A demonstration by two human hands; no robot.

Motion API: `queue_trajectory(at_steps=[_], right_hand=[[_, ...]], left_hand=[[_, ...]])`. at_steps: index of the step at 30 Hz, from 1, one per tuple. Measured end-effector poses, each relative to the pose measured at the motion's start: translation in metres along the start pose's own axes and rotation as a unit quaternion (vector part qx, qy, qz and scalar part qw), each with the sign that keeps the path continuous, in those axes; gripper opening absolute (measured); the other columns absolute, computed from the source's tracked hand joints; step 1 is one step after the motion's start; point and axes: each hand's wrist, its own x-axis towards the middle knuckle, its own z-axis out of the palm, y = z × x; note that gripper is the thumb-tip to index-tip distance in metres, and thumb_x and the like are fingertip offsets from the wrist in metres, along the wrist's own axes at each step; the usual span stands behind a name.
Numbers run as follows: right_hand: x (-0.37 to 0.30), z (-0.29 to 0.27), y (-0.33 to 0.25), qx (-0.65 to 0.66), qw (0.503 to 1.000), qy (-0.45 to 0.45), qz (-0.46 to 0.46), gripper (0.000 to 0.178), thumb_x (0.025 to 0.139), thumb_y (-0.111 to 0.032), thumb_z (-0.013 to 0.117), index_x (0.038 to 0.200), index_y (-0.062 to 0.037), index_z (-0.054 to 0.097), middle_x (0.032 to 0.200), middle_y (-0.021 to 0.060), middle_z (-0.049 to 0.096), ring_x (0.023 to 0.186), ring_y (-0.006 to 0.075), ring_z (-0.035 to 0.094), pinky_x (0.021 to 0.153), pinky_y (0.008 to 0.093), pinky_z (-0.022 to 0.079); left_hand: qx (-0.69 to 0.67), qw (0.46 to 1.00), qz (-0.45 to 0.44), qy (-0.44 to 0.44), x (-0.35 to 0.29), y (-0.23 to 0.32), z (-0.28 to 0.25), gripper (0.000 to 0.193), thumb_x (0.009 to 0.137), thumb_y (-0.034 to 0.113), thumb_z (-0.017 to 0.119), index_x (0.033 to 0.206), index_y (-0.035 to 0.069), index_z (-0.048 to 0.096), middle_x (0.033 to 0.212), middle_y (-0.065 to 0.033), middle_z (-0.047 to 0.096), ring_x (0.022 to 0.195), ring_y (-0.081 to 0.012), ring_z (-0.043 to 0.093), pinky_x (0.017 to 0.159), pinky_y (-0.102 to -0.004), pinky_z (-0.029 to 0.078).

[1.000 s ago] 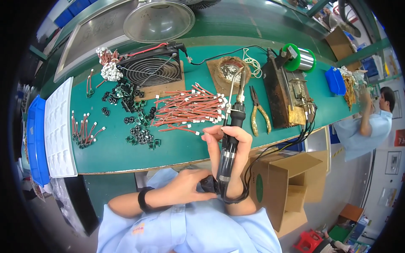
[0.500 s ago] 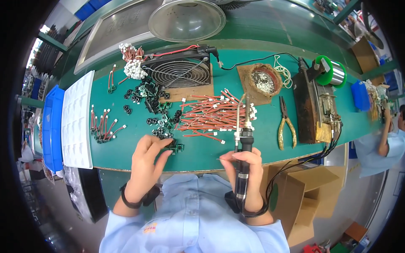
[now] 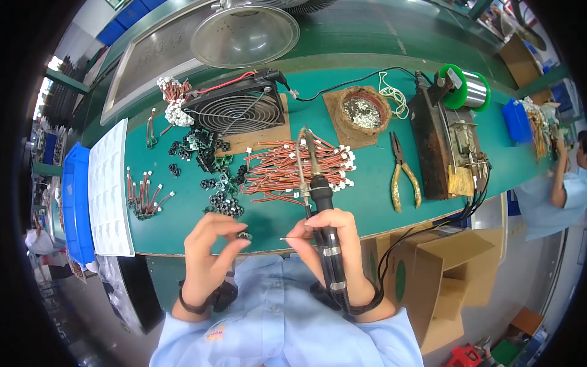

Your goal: The person picks up a circuit board and a wire, joins them using a soldering iron, and sets the assembly aside, repeating this process for several units.

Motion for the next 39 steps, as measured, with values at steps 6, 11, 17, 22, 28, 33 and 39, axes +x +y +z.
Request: queue_trajectory(at_steps=[6,11,17,22,28,33,39], right_hand=[[0.011,0.007,-0.024,0.060,0.997,-0.052,0.017,0.044,0.076,0.009,0.064,0.105,-0.0079,0.035,0.081,0.0110,0.056,0.072,0.0144,0.057,0.066,0.0270,0.047],[0.009,0.014,-0.029,0.040,0.997,-0.073,-0.007,0.044,0.077,0.009,0.062,0.106,-0.0072,0.034,0.081,0.0117,0.056,0.071,0.0128,0.057,0.063,0.0259,0.047],[0.005,0.018,-0.033,0.057,0.994,-0.096,0.003,0.044,0.077,0.009,0.062,0.106,-0.0062,0.034,0.081,0.0124,0.056,0.068,0.0123,0.058,0.060,0.0251,0.047],[0.002,0.025,-0.030,0.040,0.997,-0.059,-0.004,0.043,0.071,0.005,0.068,0.103,-0.0075,0.042,0.076,0.0045,0.059,0.063,0.0132,0.057,0.069,0.0294,0.041],[0.001,0.027,-0.030,0.053,0.998,-0.021,-0.014,0.041,0.068,0.003,0.070,0.101,-0.0086,0.047,0.076,-0.0003,0.061,0.061,0.0129,0.056,0.080,0.0348,0.036],[0.005,0.023,-0.031,-0.005,0.997,-0.035,-0.072,0.039,0.068,0.002,0.071,0.099,-0.0087,0.049,0.082,-0.0017,0.061,0.063,0.0132,0.057,0.081,0.0365,0.036],[0.007,0.020,-0.033,-0.028,0.994,-0.039,-0.098,0.037,0.067,0.001,0.070,0.098,-0.0087,0.051,0.084,-0.0024,0.060,0.067,0.0127,0.057,0.082,0.0369,0.035]], left_hand=[[-0.405,0.903,-0.134,-0.047,0.014,0.013,0.005,0.015,0.081,0.007,0.062,0.093,0.002,0.056,0.093,-0.0117,0.056,0.080,-0.0178,0.055,0.066,-0.0294,0.047],[-0.568,0.802,-0.140,-0.121,0.006,-0.005,0.018,0.016,0.086,0.011,0.058,0.099,0.003,0.053,0.097,-0.0101,0.053,0.086,-0.0169,0.053,0.068,-0.0307,0.046],[-0.628,0.750,-0.143,-0.150,0.001,-0.012,0.019,0.015,0.087,0.015,0.058,0.098,0.005,0.052,0.094,-0.0079,0.051,0.086,-0.0165,0.049,0.070,-0.0302,0.043],[-0.648,0.732,-0.135,-0.161,0.000,-0.013,0.021,0.015,0.087,0.015,0.058,0.096,0.006,0.051,0.090,-0.0068,0.049,0.084,-0.0173,0.049,0.071,-0.0318,0.043],[-0.625,0.754,-0.130,-0.155,-0.004,-0.018,0.022,0.016,0.087,0.017,0.059,0.096,0.006,0.052,0.089,-0.0069,0.048,0.084,-0.0184,0.050,0.075,-0.0358,0.043],[-0.628,0.755,-0.119,-0.145,-0.002,-0.010,0.025,0.016,0.087,0.018,0.059,0.096,0.007,0.052,0.089,-0.0067,0.048,0.085,-0.0193,0.050,0.080,-0.0389,0.042],[-0.636,0.746,-0.139,-0.141,-0.003,-0.010,0.024,0.016,0.086,0.017,0.060,0.096,0.007,0.052,0.087,-0.0061,0.048,0.084,-0.0190,0.049,0.081,-0.0389,0.042]])
